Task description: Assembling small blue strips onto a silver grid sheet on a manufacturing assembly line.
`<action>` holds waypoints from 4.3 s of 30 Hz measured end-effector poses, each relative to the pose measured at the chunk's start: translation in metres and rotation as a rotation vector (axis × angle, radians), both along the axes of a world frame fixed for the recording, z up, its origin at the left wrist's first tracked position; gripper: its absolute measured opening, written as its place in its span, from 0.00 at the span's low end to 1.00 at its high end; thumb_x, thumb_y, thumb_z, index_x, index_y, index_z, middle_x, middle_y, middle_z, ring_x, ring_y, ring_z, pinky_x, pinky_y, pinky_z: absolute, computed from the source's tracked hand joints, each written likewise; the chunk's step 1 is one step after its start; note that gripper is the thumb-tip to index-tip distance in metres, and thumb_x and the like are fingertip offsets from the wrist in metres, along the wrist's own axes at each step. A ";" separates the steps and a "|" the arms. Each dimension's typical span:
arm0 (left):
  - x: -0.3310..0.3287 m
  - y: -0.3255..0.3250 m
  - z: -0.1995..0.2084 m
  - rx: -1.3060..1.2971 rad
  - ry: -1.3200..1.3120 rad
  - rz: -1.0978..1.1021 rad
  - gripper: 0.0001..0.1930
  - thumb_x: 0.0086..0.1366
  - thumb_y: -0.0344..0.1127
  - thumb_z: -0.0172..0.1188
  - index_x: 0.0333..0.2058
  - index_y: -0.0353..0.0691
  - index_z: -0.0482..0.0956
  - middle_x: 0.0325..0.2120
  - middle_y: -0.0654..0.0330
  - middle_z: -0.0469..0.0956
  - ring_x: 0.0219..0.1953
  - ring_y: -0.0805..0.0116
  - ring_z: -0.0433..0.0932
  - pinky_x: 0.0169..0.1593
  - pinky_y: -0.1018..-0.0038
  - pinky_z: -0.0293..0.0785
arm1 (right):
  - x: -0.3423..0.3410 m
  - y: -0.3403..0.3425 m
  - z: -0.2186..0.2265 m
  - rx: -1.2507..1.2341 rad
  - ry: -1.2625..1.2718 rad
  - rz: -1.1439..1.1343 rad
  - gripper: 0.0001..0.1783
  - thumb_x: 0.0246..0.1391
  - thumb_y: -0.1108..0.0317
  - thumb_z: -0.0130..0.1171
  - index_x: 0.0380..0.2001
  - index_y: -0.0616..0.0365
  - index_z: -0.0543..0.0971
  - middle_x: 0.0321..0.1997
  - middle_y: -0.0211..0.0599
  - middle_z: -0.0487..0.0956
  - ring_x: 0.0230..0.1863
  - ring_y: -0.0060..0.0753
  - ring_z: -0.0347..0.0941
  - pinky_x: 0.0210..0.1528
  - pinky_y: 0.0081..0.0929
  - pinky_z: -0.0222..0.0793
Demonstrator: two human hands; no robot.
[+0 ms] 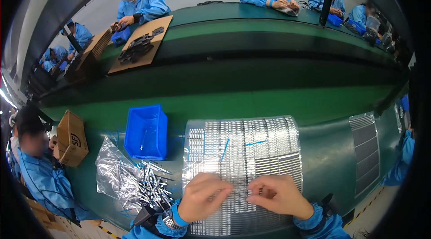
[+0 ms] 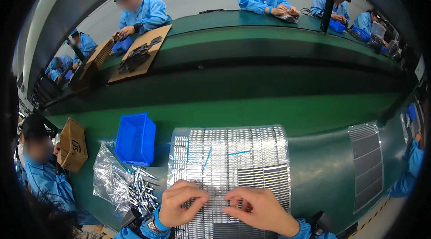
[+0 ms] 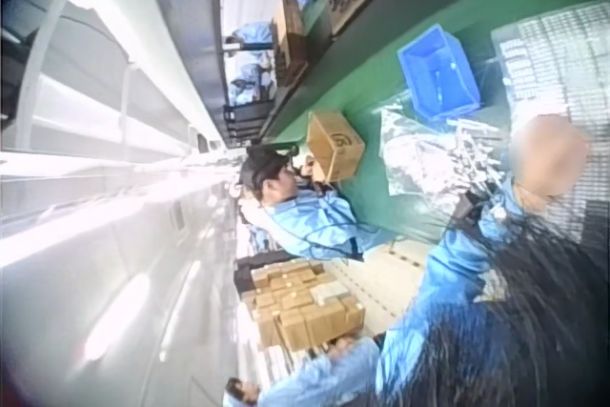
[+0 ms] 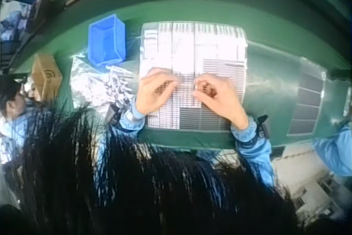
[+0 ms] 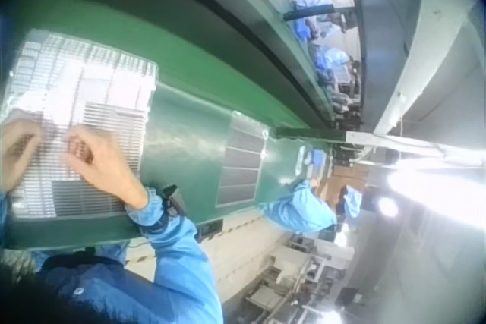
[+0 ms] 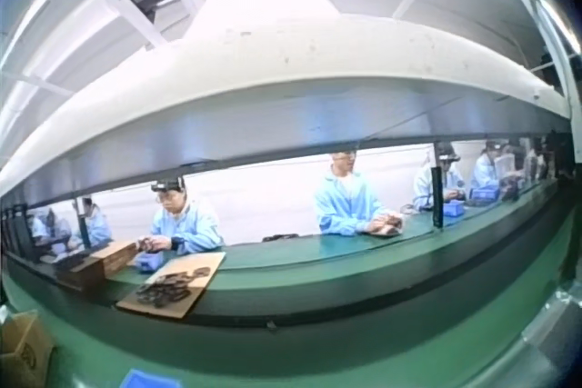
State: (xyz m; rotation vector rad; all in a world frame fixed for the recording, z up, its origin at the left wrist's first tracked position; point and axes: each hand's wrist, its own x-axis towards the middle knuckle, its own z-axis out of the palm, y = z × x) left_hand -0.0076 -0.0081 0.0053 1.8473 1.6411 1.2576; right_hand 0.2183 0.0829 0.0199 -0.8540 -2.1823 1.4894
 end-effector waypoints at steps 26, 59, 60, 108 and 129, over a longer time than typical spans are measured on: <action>0.014 -0.005 -0.017 -0.138 -0.702 -0.180 0.06 0.66 0.25 0.65 0.41 0.38 0.79 0.43 0.52 0.85 0.51 0.59 0.82 0.56 0.63 0.77 | -0.009 -0.013 -0.019 0.161 0.195 -0.103 0.08 0.52 0.72 0.72 0.37 0.57 0.86 0.28 0.32 0.83 0.24 0.23 0.78 0.23 0.21 0.72; 0.008 -0.002 -0.013 -0.191 -0.403 -0.367 0.07 0.59 0.26 0.70 0.35 0.37 0.82 0.30 0.57 0.80 0.35 0.59 0.78 0.41 0.65 0.72 | -0.005 -0.006 -0.015 -0.036 0.137 0.065 0.05 0.55 0.74 0.65 0.36 0.59 0.83 0.30 0.31 0.79 0.25 0.24 0.72 0.24 0.23 0.66; 0.008 -0.002 -0.012 -0.182 -0.426 -0.404 0.07 0.59 0.26 0.71 0.35 0.37 0.82 0.30 0.57 0.80 0.36 0.59 0.79 0.42 0.65 0.73 | -0.006 -0.007 -0.015 -0.026 0.172 0.065 0.05 0.55 0.74 0.65 0.36 0.59 0.83 0.30 0.31 0.79 0.25 0.23 0.72 0.24 0.23 0.66; -0.001 -0.013 -0.019 -0.322 -0.676 -0.275 0.03 0.64 0.25 0.69 0.35 0.33 0.84 0.35 0.58 0.85 0.39 0.74 0.82 0.45 0.76 0.78 | -0.008 -0.013 -0.015 0.534 0.202 -0.185 0.07 0.41 0.76 0.75 0.27 0.56 0.87 0.29 0.33 0.85 0.29 0.35 0.81 0.33 0.29 0.77; -0.059 -0.016 0.050 0.334 0.361 0.578 0.08 0.52 0.20 0.66 0.30 0.40 0.86 0.44 0.54 0.86 0.58 0.45 0.77 0.56 0.59 0.74 | 0.018 -0.013 -0.005 0.532 0.209 -0.380 0.06 0.40 0.76 0.74 0.24 0.57 0.86 0.24 0.34 0.84 0.24 0.32 0.80 0.28 0.26 0.74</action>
